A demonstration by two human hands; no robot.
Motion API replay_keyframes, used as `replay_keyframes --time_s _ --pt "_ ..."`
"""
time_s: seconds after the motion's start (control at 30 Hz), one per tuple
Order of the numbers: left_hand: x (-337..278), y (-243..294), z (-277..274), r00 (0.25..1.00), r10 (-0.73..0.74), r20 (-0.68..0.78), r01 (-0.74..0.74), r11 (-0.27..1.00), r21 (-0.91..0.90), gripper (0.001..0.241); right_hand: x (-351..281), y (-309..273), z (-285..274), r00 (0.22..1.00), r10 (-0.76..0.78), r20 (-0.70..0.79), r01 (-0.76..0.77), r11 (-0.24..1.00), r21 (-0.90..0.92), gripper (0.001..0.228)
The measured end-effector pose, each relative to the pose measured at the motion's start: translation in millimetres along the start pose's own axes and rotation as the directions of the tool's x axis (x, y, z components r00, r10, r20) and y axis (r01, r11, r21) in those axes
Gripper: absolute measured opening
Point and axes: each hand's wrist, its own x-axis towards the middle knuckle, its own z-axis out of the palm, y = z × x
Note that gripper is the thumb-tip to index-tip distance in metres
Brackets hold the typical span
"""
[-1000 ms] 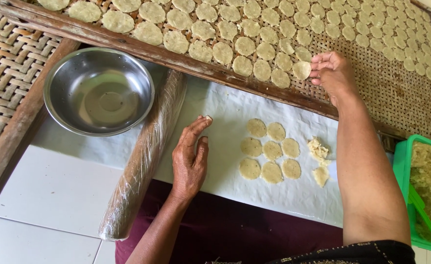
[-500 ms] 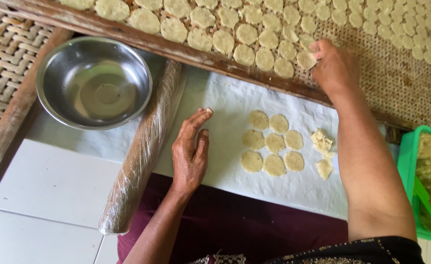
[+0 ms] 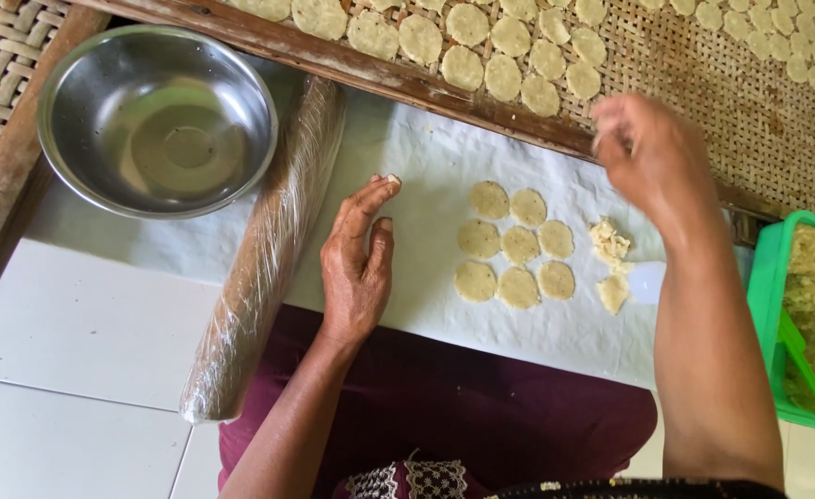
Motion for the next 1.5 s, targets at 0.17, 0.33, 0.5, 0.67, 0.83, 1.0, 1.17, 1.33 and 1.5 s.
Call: replay_keyframes --time_s 0.17,0.33,0.5,0.67,0.83,1.0,1.17,1.33,1.5 --pt "-2 -4 2 1.0 0.021 -0.012 -0.021 1.0 0.001 0.039 -78 -41 16 0.962 0.104 0.253 -0.15 0.974 0.172 0.024" --pt "-2 -7 3 0.998 0.058 -0.026 -0.058 0.998 0.025 0.041 -125 -64 51 0.957 -0.023 0.289 -0.076 0.942 0.328 0.019" --pt "-2 -6 4 0.998 0.047 -0.043 -0.047 0.999 0.003 0.042 -127 -112 42 0.972 -0.131 0.194 0.072 0.957 0.283 0.034" --pt "-3 -12 6 0.995 0.083 -0.054 -0.082 0.996 0.018 0.042 -124 -116 48 0.965 -0.208 0.157 0.187 0.972 0.141 0.041" --pt "-3 -13 6 0.995 0.076 -0.061 -0.076 0.997 0.007 0.043 -125 -111 56 0.947 -0.319 0.036 0.312 0.941 0.134 0.049" --pt "-2 -16 7 0.997 0.06 -0.042 -0.059 0.998 0.039 0.041 -109 -88 60 0.959 0.043 0.279 -0.182 0.849 0.495 0.051" --pt "-2 -14 7 0.997 0.066 -0.05 -0.065 0.998 0.025 0.041 -102 -69 53 0.944 0.028 0.329 -0.268 0.646 0.715 0.048" --pt "-2 -14 7 0.999 0.037 -0.037 -0.036 0.999 0.039 0.04 -99 -68 41 0.951 0.029 0.308 -0.258 0.625 0.737 0.047" --pt "-2 -13 6 0.998 0.058 -0.039 -0.057 0.998 0.018 0.042 -89 -63 14 0.964 0.039 0.262 -0.246 0.503 0.828 0.049"
